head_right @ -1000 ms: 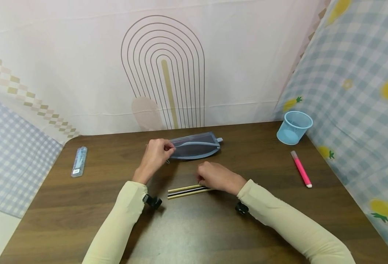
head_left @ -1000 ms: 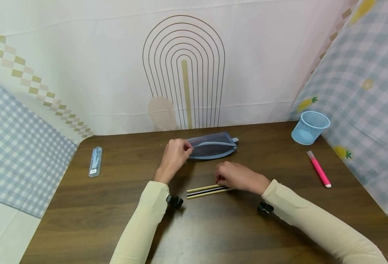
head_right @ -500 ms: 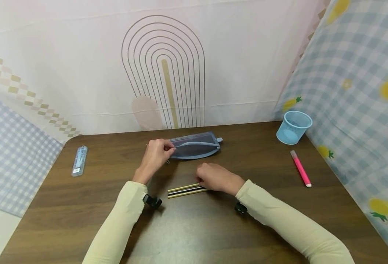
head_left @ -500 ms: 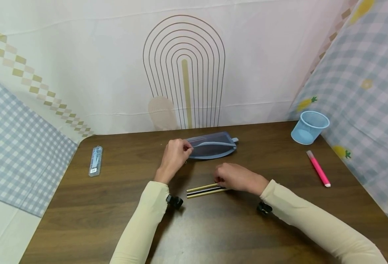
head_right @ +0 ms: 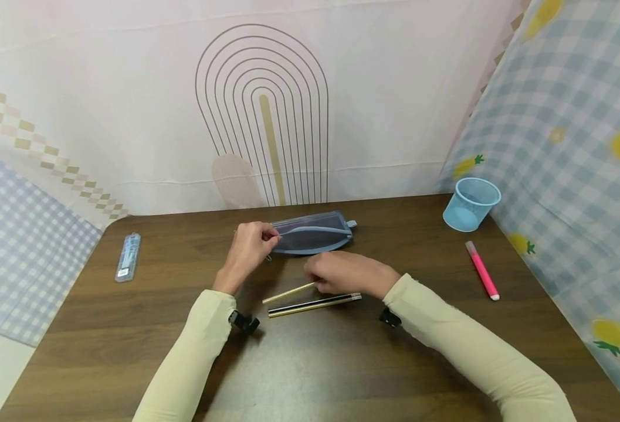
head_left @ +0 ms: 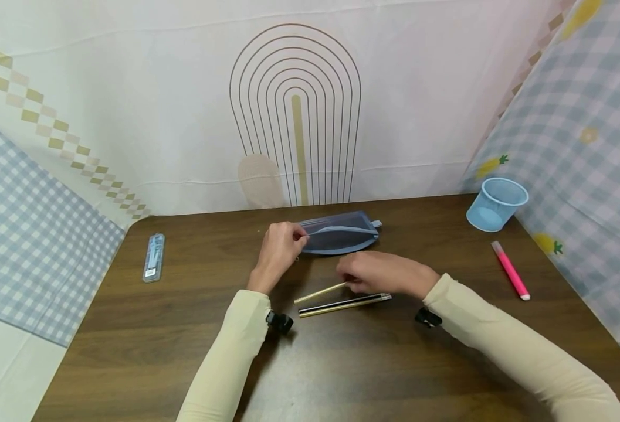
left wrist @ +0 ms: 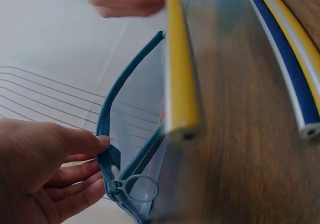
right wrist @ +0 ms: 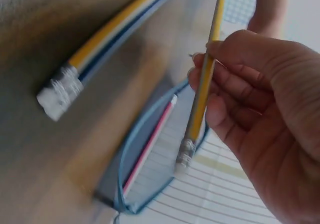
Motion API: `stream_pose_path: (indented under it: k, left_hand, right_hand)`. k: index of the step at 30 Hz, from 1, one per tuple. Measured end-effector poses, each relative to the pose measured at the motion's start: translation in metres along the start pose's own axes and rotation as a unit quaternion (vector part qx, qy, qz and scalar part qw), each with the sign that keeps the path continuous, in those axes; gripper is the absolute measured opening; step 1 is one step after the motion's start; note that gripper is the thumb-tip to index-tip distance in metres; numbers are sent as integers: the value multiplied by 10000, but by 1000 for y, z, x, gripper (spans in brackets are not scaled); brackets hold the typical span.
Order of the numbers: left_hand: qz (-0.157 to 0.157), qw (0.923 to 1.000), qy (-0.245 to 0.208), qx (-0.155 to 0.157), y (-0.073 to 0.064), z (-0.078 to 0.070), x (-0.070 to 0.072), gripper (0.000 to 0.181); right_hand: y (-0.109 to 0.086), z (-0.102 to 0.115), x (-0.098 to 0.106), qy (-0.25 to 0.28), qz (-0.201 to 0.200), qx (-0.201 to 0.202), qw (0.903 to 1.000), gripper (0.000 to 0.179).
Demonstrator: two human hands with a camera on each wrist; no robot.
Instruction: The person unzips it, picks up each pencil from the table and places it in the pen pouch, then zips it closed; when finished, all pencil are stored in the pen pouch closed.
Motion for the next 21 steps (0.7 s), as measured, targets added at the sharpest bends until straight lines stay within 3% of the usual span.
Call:
stream_pose_path:
  k: [3, 6, 8, 9, 11, 12, 13, 16, 18, 21]
  left_hand:
    - [13, 10000, 4, 76, -1, 0, 0, 8]
    - [47, 9999, 2, 132, -1, 1, 1, 9]
    - [50, 9999, -36, 140, -1, 0, 1, 8]
    - [45, 9999, -56, 139, -1, 0, 1, 8]
    - [25, 9999, -80, 142, -1, 0, 1, 8]
    - [20, 9998, -91, 150, -1, 0, 1, 8]
    - [12, 9998, -100, 151, -1, 0, 1, 8]
    - [-8, 9999, -95, 135, -1, 0, 1, 8]
    - [-21, 9999, -117, 114, -1, 0, 1, 8]
    - [-34, 9999, -130, 62, 0, -1, 1, 8]
  right_hand:
    - [-7, -2, 9, 390, -59, 10, 9992, 15]
    - [-14, -5, 14, 1135, -245, -137, 9931, 24]
    - [-19, -8, 15, 1933, -387, -296, 9799, 23]
    - [-20, -9, 14, 2475, -420, -409, 9671, 22]
    - [-22, -12, 10, 3751, -408, -603, 9241, 19]
    - [-22, -14, 7, 4400, -385, -698, 8945, 18]
    - [-21, -15, 3, 5022, -348, -787, 8605, 18]
    - [-19, -18, -11, 6578, -149, -1184, 7437, 11]
    - [-16, -20, -20, 7192, -37, -1462, 6792, 12]
    - [-11, -23, -30, 7738, -23, -1886, 6047, 19]
Point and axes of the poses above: each hand's wrist, its own y-axis towards the middle knuckle, its own x-axis out of the back of the hand, z = x × y, the point moved 2 cm from there along y, towards the middle knuckle, and after that the axes turned 3 degrees about z, right-handed, at the moved point
